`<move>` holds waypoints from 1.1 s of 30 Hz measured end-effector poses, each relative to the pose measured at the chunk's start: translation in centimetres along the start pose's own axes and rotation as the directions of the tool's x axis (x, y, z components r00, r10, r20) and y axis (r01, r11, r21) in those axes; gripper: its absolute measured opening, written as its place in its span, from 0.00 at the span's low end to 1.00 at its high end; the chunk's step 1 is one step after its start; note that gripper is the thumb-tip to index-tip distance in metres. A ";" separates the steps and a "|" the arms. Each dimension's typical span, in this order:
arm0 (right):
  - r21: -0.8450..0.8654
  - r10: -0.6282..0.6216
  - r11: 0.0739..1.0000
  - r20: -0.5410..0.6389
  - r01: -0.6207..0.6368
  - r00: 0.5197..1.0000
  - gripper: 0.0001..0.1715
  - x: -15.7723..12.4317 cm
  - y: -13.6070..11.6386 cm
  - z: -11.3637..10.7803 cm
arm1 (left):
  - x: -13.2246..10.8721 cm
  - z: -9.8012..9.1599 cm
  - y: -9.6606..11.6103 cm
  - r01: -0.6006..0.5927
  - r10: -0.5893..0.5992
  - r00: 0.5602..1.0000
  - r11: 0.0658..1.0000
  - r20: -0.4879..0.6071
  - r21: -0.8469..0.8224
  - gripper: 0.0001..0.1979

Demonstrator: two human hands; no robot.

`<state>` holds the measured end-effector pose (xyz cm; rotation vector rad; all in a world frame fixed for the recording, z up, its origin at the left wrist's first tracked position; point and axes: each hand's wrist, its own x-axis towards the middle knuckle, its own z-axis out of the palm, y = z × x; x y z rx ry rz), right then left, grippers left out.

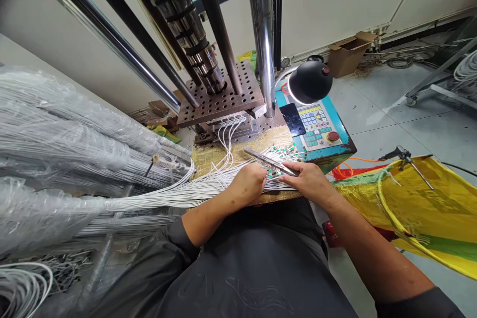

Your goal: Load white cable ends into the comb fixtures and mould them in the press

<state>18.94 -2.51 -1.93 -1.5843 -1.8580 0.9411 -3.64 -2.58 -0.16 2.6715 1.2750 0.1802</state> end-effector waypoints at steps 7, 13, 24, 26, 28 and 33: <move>0.002 -0.028 1.000 -0.008 0.028 1.000 0.29 -0.1 0.0 0.1 | 0.6 -1.4 1.0 0.011 -0.014 0.998 0.998 0.061 0.060 0.12; -0.036 -0.005 0.999 -0.020 0.004 1.000 0.32 -0.1 0.3 0.1 | 1.2 -0.5 0.1 0.055 -0.054 0.998 0.998 0.034 -0.032 0.13; -0.031 0.031 0.999 -0.012 -0.032 0.999 0.30 -0.2 -0.6 -0.1 | 0.6 -0.6 -4.0 0.167 -0.264 0.965 0.633 -0.007 -0.756 0.17; -0.029 0.029 0.999 -0.021 -0.029 0.999 0.29 -0.2 -0.7 0.0 | 0.6 -0.2 -4.4 0.218 -0.346 0.938 0.562 0.012 -0.798 0.17; -0.030 0.037 0.999 -0.029 -0.038 0.999 0.30 -0.2 -0.6 0.1 | 0.6 0.4 -4.5 0.223 -0.396 0.918 0.522 -0.002 -0.823 0.14; -0.028 0.054 0.998 -0.040 -0.055 0.998 0.32 -0.1 -0.3 0.3 | 0.6 1.6 -4.3 0.227 -0.449 0.893 0.509 -0.031 -0.830 0.05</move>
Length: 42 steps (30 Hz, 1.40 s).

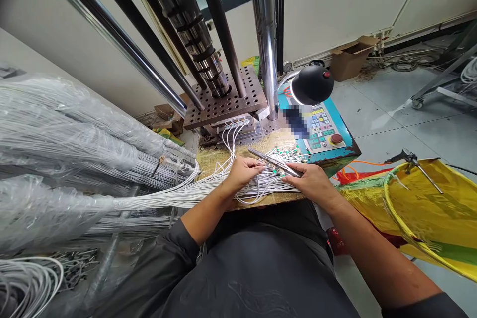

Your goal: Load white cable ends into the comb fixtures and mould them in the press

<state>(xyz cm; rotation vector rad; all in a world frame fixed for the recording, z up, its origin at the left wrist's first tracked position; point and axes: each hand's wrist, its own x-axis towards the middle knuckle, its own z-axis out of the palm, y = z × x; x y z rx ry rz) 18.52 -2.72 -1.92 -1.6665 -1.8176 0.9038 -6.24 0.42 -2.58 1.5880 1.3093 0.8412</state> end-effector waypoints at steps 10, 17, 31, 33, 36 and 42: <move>-0.017 -0.028 0.999 -0.037 0.027 0.999 0.30 -0.2 -0.6 -0.1 | -0.5 0.8 -1.4 -0.226 0.233 0.970 0.970 -0.075 0.083 0.06; -0.036 -0.042 0.999 -0.045 0.041 0.998 0.28 -0.1 -0.3 -0.1 | -0.7 0.9 -1.0 -0.204 0.212 0.973 0.975 -0.091 0.084 0.06; -0.024 -0.017 1.000 -0.023 0.017 1.000 0.32 -0.3 -0.1 -0.2 | -0.5 1.3 -0.8 -0.119 0.124 0.987 0.992 -0.105 0.045 0.06; -0.024 -0.008 1.000 -0.025 0.007 1.000 0.32 -0.4 -0.3 -0.3 | -0.5 1.4 -0.9 -0.128 0.131 0.985 0.991 -0.115 0.030 0.05; -0.011 -0.011 1.000 -0.032 0.011 0.999 0.30 -0.6 -0.5 -0.4 | -0.6 1.7 -1.1 -0.161 0.165 0.977 0.986 -0.135 0.039 0.04; 0.028 -0.027 0.999 -0.030 0.027 0.999 0.30 -0.5 -0.7 -0.4 | -0.5 2.1 -1.0 -0.099 0.103 0.976 0.995 -0.193 0.033 0.02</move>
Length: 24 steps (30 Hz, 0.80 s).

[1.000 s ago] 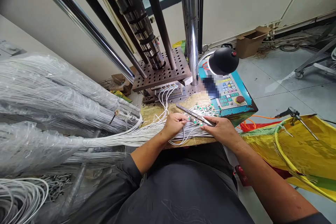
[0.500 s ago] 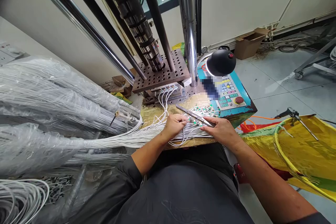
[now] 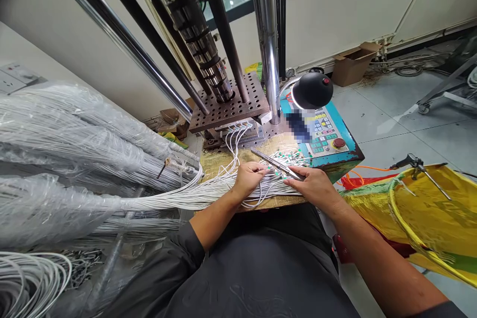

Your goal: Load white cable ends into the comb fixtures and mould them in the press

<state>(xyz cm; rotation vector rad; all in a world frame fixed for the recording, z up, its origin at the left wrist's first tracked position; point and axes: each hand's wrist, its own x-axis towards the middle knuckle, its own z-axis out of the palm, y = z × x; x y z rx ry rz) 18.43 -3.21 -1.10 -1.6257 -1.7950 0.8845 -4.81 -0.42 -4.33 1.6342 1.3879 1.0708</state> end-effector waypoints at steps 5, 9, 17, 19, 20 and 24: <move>-0.035 0.030 0.999 -0.024 -0.031 0.999 0.30 -0.1 -0.6 -0.3 | 0.9 -1.2 0.7 0.191 -0.170 0.963 0.978 0.210 -0.085 0.10; -0.050 0.044 0.998 -0.036 -0.046 0.998 0.29 -0.2 -1.0 -0.6 | 2.1 -2.8 1.7 0.159 -0.129 0.939 0.985 0.318 -0.068 0.16; -0.046 0.030 0.998 -0.063 -0.033 0.998 0.29 -0.2 -0.1 -0.6 | 4.5 -4.8 5.4 -0.293 0.135 0.922 0.855 0.362 0.428 0.12; -0.044 0.021 0.999 -0.067 -0.024 0.998 0.29 -0.2 0.3 -0.6 | 4.6 -5.0 5.5 -0.388 0.181 0.890 0.781 0.418 0.489 0.13; -0.041 0.014 0.999 -0.072 -0.017 0.997 0.28 -0.3 0.5 -0.6 | 4.6 -5.0 5.3 -0.414 0.190 0.877 0.766 0.441 0.492 0.13; -0.015 0.016 1.000 -0.088 -0.017 0.996 0.29 -0.3 0.9 -0.5 | 4.3 -4.8 3.9 -0.440 0.197 0.848 0.780 0.492 0.446 0.13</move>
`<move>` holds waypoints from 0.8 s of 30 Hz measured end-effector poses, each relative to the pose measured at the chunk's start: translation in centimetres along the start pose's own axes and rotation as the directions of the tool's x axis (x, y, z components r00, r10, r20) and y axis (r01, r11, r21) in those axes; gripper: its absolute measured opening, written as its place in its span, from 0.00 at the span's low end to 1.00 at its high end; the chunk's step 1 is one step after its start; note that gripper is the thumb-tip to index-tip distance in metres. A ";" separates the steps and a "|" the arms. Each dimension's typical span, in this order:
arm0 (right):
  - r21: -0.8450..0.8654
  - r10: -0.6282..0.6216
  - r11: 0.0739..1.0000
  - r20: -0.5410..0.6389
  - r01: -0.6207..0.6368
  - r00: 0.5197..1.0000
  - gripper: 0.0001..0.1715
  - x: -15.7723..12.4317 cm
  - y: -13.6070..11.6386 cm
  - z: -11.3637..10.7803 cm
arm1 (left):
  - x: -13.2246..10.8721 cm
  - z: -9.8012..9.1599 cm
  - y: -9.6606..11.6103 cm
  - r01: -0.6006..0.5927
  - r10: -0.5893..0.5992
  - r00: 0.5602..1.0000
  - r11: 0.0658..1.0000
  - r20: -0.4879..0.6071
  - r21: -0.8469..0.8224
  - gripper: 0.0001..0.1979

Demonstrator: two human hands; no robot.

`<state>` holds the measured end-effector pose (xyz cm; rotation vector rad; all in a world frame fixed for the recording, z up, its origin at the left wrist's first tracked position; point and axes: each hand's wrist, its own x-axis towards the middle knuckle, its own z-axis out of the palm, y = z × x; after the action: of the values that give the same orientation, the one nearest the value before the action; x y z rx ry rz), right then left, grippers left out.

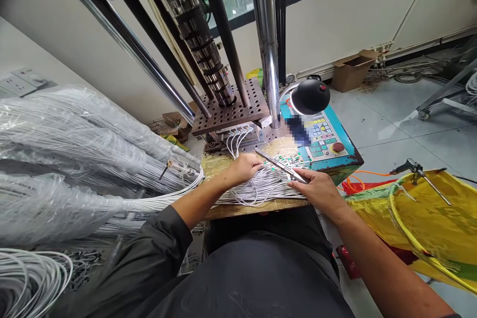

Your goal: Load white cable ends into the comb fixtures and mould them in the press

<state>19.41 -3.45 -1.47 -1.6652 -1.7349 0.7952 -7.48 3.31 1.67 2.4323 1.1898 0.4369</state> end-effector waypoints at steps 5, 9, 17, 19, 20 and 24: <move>0.014 0.017 1.000 0.003 -0.017 1.000 0.31 0.2 0.1 0.0 | -0.3 1.1 -0.4 -0.004 0.004 1.000 1.000 -0.001 0.017 0.14; -0.008 -0.005 1.000 -0.005 0.005 1.000 0.30 0.3 0.1 0.0 | -0.3 1.3 -0.4 0.032 -0.031 0.999 0.999 -0.041 0.009 0.14; 0.007 0.004 1.000 -0.004 -0.004 1.000 0.30 0.3 0.2 0.1 | -0.4 1.8 -0.6 0.065 -0.063 0.995 0.997 -0.075 0.030 0.16; -0.001 0.014 1.000 0.006 -0.014 1.000 0.31 0.3 0.3 0.1 | -0.5 2.0 -0.5 0.075 -0.070 0.994 0.996 -0.085 0.056 0.16; -0.008 0.020 1.000 0.010 -0.020 1.000 0.32 0.3 0.2 0.1 | -0.5 2.1 -0.5 0.083 -0.076 0.993 0.994 -0.089 0.075 0.16; -0.017 0.031 0.999 0.022 -0.030 0.999 0.33 0.2 0.0 -0.1 | -0.6 2.3 -0.2 0.123 -0.109 0.989 0.982 -0.098 0.143 0.16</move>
<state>19.48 -3.23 -1.45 -1.7036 -1.7394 0.8177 -6.98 2.43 -0.47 2.4731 1.4418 0.4417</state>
